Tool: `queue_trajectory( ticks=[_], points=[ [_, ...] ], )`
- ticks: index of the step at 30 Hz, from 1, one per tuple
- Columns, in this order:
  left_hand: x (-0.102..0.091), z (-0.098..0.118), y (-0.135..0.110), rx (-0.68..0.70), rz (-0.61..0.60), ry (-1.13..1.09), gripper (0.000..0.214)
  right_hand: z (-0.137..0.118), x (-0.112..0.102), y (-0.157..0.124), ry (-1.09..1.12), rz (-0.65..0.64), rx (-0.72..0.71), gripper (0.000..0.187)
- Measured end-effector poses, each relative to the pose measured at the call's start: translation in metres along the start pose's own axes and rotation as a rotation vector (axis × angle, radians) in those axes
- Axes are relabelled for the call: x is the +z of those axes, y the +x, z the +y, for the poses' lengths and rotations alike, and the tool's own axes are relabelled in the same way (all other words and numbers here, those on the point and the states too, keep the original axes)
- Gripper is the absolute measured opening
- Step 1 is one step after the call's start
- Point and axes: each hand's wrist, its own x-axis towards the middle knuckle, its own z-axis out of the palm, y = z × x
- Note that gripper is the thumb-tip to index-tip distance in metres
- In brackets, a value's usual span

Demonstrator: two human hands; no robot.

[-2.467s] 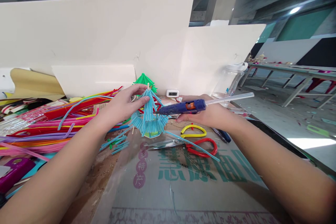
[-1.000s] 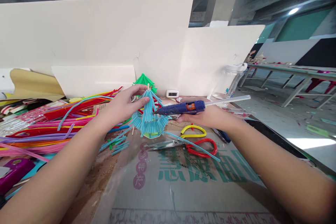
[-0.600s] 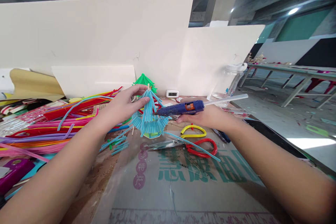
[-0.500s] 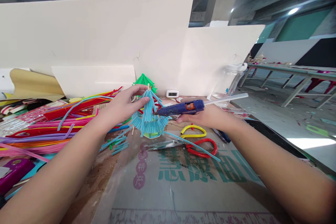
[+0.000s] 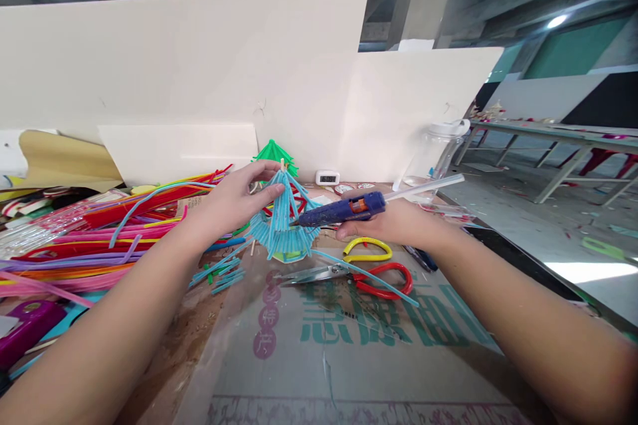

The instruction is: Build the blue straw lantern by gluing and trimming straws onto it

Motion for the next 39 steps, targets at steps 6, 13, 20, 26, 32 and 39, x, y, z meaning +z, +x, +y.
queue_trajectory(
  ticks=[6,13,20,26,32,39],
  points=[
    [0.0001,-0.002,-0.0001,0.01,-0.012,-0.009,0.044,0.001,-0.0041,-0.0012,0.006,-0.025,-0.065,0.035],
    [0.0008,-0.002,0.0,0.002,-0.002,-0.009,0.044,0.0045,-0.0076,-0.0021,0.031,-0.076,-0.089,0.036],
    [0.0008,-0.0024,0.0003,0.003,-0.002,-0.013,0.045,0.0031,-0.0055,-0.001,-0.012,-0.067,-0.079,0.043],
    [0.0012,-0.0013,-0.0002,-0.001,-0.002,-0.021,0.044,0.0044,-0.0059,-0.0014,-0.009,0.002,-0.123,0.04],
    [0.001,0.0,-0.0007,-0.001,-0.003,-0.022,0.044,0.0007,-0.0079,-0.0016,-0.069,-0.09,-0.055,0.041],
    [0.0008,-0.0012,-0.0003,0.007,0.0,-0.022,0.044,0.0003,-0.0063,-0.0012,-0.115,-0.056,-0.064,0.041]
  ],
)
